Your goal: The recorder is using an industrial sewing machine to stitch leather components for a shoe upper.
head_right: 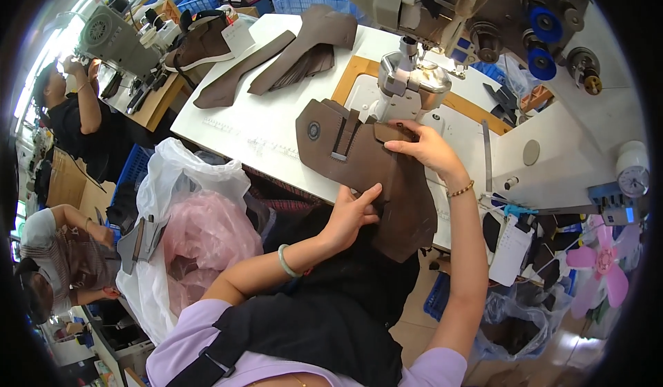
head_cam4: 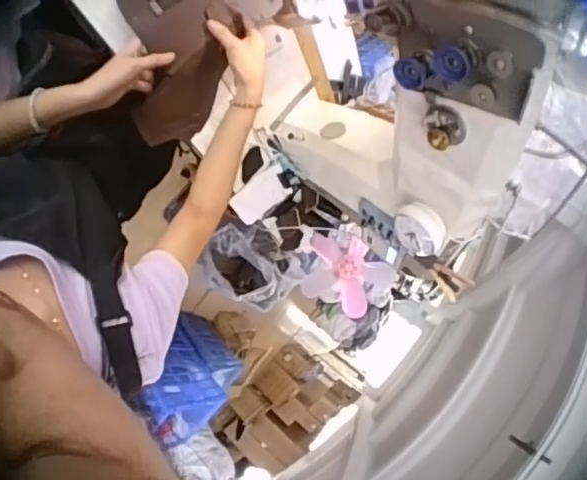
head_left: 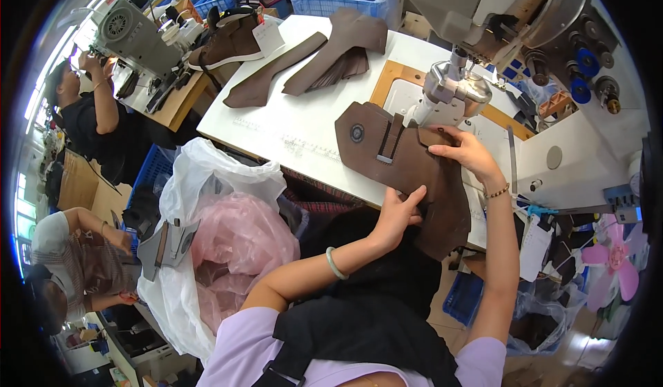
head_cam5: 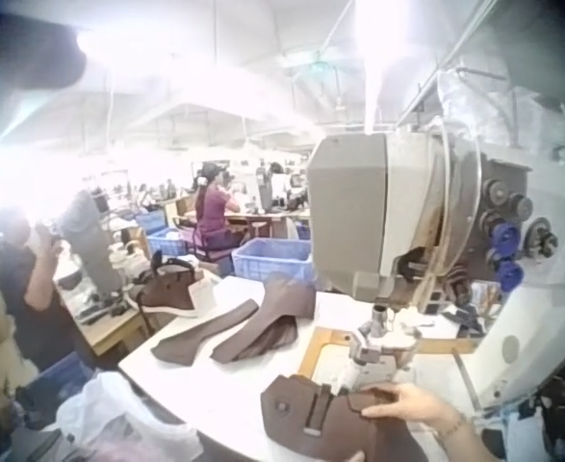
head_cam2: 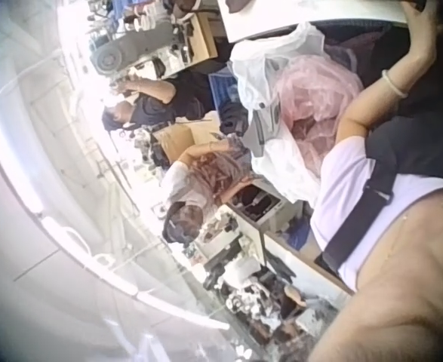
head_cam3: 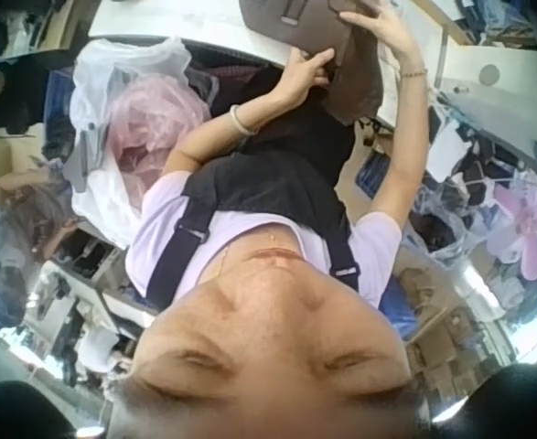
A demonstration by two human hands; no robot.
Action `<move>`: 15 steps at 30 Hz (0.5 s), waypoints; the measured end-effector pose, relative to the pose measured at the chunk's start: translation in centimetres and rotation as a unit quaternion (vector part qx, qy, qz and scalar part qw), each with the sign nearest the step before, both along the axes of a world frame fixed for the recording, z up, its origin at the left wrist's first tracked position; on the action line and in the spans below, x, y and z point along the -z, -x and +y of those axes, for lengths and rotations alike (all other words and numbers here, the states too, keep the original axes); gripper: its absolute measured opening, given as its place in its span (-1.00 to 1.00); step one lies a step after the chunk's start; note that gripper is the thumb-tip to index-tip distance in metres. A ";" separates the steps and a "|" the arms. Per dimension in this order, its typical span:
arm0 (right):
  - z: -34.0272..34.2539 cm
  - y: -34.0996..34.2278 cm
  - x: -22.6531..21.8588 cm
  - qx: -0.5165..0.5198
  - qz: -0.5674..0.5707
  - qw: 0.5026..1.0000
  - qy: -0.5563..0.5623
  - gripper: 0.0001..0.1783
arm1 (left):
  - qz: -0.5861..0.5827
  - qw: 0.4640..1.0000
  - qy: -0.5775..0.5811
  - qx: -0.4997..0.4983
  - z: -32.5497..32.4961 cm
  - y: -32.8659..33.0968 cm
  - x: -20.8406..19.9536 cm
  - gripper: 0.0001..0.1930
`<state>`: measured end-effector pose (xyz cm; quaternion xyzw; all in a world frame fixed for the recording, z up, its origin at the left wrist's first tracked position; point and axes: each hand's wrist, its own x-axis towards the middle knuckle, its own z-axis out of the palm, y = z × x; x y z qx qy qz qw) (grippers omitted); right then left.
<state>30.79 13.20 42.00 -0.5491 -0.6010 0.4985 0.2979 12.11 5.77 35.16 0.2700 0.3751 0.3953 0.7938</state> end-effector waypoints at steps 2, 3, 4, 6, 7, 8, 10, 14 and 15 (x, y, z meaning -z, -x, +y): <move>-0.2 0.5 1.3 0.036 -0.087 0.995 -0.036 -0.33 | -0.008 1.000 -0.009 -0.022 0.0 -0.5 0.4 -0.54; -0.5 0.6 1.9 0.089 -0.186 0.977 -0.061 -0.29 | -0.009 0.999 0.000 -0.036 -0.1 -0.8 0.6 -0.54; -1.0 0.6 2.5 0.077 -0.172 0.980 -0.071 -0.29 | -0.015 0.999 -0.011 -0.036 -0.2 -1.0 0.7 -0.54; -2.4 0.8 3.6 0.150 -0.219 0.949 -0.170 -0.24 | -0.025 0.998 -0.011 -0.064 -0.3 -1.4 0.9 -0.56; -3.2 0.7 3.9 0.168 -0.223 0.941 -0.191 -0.23 | -0.023 0.998 -0.011 -0.062 -0.2 -1.6 0.9 -0.56; -3.8 0.4 4.1 0.168 -0.217 0.943 -0.188 -0.23 | -0.022 0.996 -0.015 -0.080 -0.2 -1.7 0.9 -0.55; -5.1 -0.3 4.0 0.241 -0.227 0.901 -0.280 -0.24 | -0.022 0.996 -0.017 -0.090 -0.2 -2.0 0.9 -0.54; -7.9 -1.6 3.6 0.216 -0.167 0.949 -0.156 -0.32 | -0.002 0.993 -0.022 -0.118 -0.3 -2.1 0.8 -0.60; -8.5 -1.7 3.6 0.217 -0.173 0.948 -0.156 -0.32 | 0.033 0.998 -0.029 -0.044 0.2 -1.4 0.8 -0.62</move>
